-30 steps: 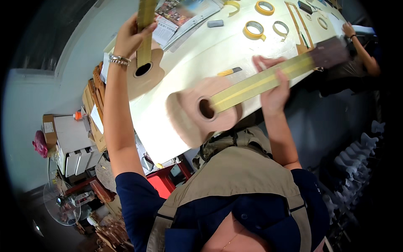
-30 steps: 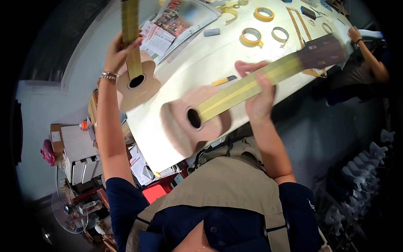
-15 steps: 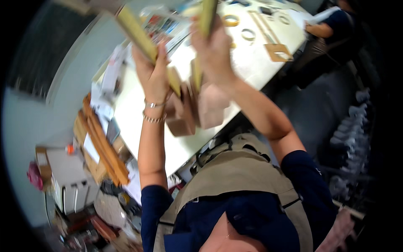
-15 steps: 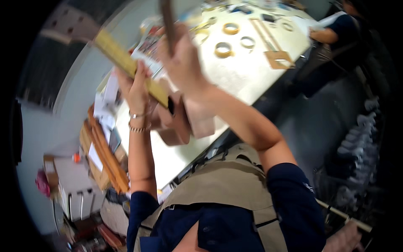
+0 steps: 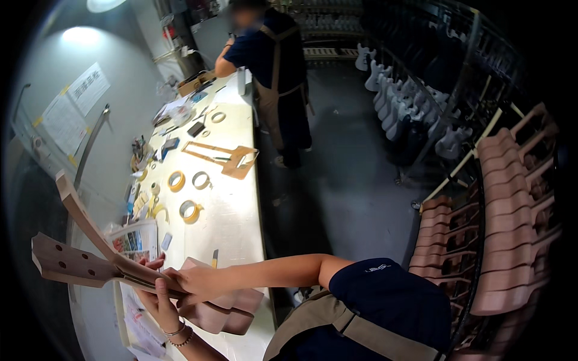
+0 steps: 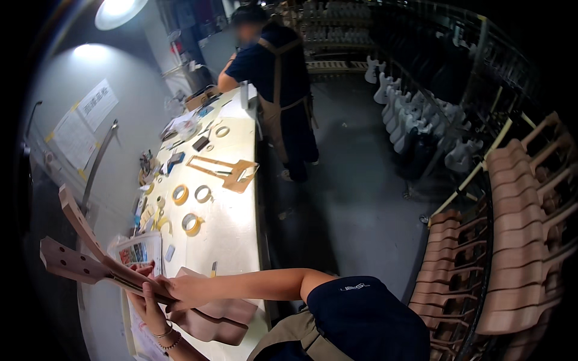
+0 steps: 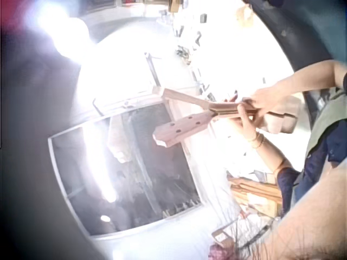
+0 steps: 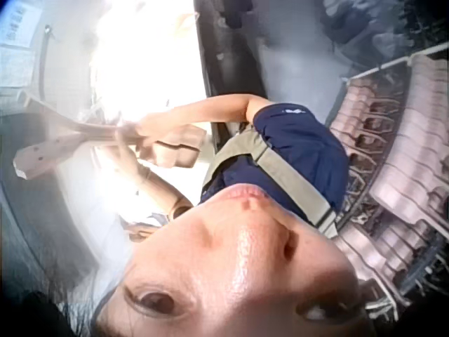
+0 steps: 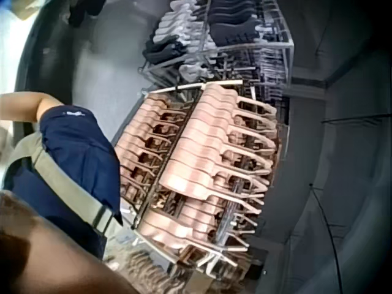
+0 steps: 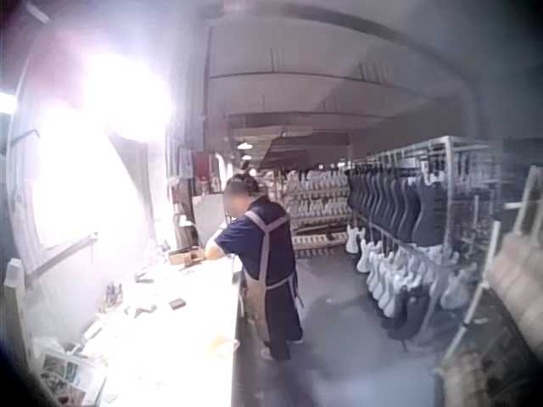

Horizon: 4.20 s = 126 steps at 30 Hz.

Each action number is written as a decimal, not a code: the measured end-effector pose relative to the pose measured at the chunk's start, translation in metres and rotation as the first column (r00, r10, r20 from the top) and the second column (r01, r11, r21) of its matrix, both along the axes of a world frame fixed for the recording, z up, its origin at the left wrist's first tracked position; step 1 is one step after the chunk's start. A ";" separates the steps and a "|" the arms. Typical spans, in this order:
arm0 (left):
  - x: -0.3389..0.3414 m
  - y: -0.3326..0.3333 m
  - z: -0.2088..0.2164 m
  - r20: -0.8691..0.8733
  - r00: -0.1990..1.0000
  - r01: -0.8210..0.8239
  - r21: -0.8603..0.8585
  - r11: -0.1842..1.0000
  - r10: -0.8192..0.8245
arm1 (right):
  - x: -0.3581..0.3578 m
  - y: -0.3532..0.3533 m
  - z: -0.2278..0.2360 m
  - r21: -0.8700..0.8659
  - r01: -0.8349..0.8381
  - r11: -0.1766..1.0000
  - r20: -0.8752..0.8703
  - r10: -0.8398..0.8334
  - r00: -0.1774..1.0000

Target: The person applies masking tape to the fretboards of multiple unfinished acoustic guitars. They retrieve guitars from a rack, place them on a workbench, and use a wooden template to mark positions before applying tape strips along the necks. The process is repeated for several guitars, with each one returned to the rack after taping.

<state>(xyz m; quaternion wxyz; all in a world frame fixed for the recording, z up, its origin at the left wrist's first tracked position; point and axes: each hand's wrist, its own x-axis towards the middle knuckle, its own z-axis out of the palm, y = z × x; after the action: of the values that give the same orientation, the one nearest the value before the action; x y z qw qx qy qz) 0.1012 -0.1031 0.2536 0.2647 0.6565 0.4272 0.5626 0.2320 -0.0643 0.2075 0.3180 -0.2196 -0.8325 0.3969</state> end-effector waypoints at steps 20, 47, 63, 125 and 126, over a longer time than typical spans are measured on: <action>0.394 -0.028 -0.070 -0.184 0.183 0.975 -0.095 0.203 -0.966 | 0.361 -0.193 -0.064 -0.240 0.953 -0.186 -0.311 -0.915 -0.257; 0.537 -0.134 -0.126 0.166 -0.452 0.763 -0.437 -0.476 -0.876 | 0.258 -0.618 0.116 -0.238 0.049 -0.970 -0.480 0.074 -0.874; 0.539 -0.125 -0.153 0.194 -0.311 0.727 -0.582 -0.365 -0.930 | 0.383 -0.815 0.067 -0.063 -0.034 -0.997 -0.360 0.054 -0.931; 0.395 -0.031 -0.171 -0.237 0.698 0.715 0.179 0.676 -0.675 | 0.387 -0.141 -0.015 -0.068 0.881 -0.469 -0.073 -0.878 -0.473; 0.408 -0.033 -0.168 -0.241 0.689 0.718 0.102 0.688 -0.683 | 0.400 -0.139 -0.005 -0.028 0.871 -0.490 -0.020 -0.871 -0.491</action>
<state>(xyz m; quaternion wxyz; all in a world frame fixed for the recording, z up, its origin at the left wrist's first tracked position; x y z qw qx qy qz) 0.5095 -0.1365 0.0855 0.3560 0.8408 0.1103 0.3926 0.6320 -0.2033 0.2026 0.5176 -0.8222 -0.2256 -0.0718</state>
